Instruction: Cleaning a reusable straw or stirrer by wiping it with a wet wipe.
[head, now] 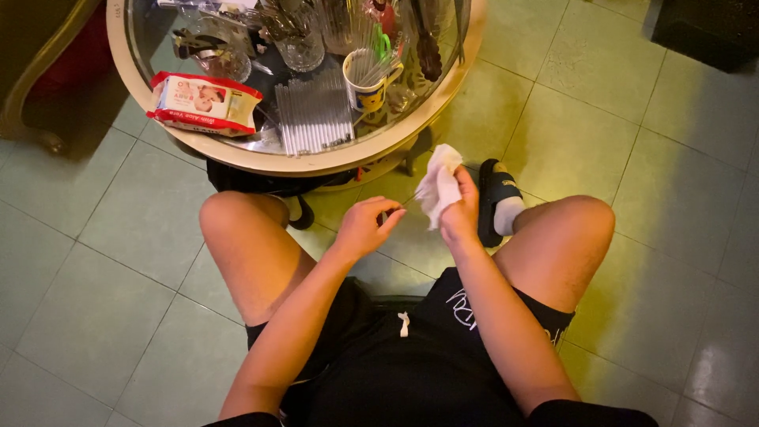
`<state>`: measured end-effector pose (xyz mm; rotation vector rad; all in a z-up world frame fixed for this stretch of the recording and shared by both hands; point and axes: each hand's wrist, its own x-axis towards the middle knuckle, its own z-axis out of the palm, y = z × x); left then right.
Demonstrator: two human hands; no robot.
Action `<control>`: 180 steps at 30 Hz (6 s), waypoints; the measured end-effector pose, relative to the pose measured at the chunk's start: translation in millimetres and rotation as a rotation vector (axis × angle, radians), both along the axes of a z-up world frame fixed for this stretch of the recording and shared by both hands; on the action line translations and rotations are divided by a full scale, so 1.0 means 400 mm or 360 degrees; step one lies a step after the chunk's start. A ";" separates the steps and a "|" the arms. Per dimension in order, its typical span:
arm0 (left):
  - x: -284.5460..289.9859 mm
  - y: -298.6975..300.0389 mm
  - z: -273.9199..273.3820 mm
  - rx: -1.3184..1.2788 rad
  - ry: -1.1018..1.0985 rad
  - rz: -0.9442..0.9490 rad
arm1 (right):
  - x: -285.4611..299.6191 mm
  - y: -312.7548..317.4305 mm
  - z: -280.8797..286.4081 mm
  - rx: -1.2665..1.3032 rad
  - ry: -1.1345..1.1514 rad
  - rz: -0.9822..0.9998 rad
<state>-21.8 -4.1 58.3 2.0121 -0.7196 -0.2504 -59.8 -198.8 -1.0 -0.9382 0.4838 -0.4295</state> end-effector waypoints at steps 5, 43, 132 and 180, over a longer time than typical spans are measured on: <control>0.001 -0.004 -0.001 0.0088 0.0009 0.0005 | -0.008 -0.019 -0.045 0.0013 -0.0120 -0.0084; 0.005 0.009 -0.010 0.0310 -0.0008 -0.0045 | -0.017 -0.004 0.009 -0.0333 -0.0084 -0.0003; 0.080 0.078 0.080 0.0254 -0.0220 -0.0004 | 0.052 -0.012 0.024 -0.0364 -0.0089 0.0201; 0.128 0.104 0.042 -0.0816 0.0342 0.0548 | 0.031 0.082 0.190 -0.1591 0.0722 0.1274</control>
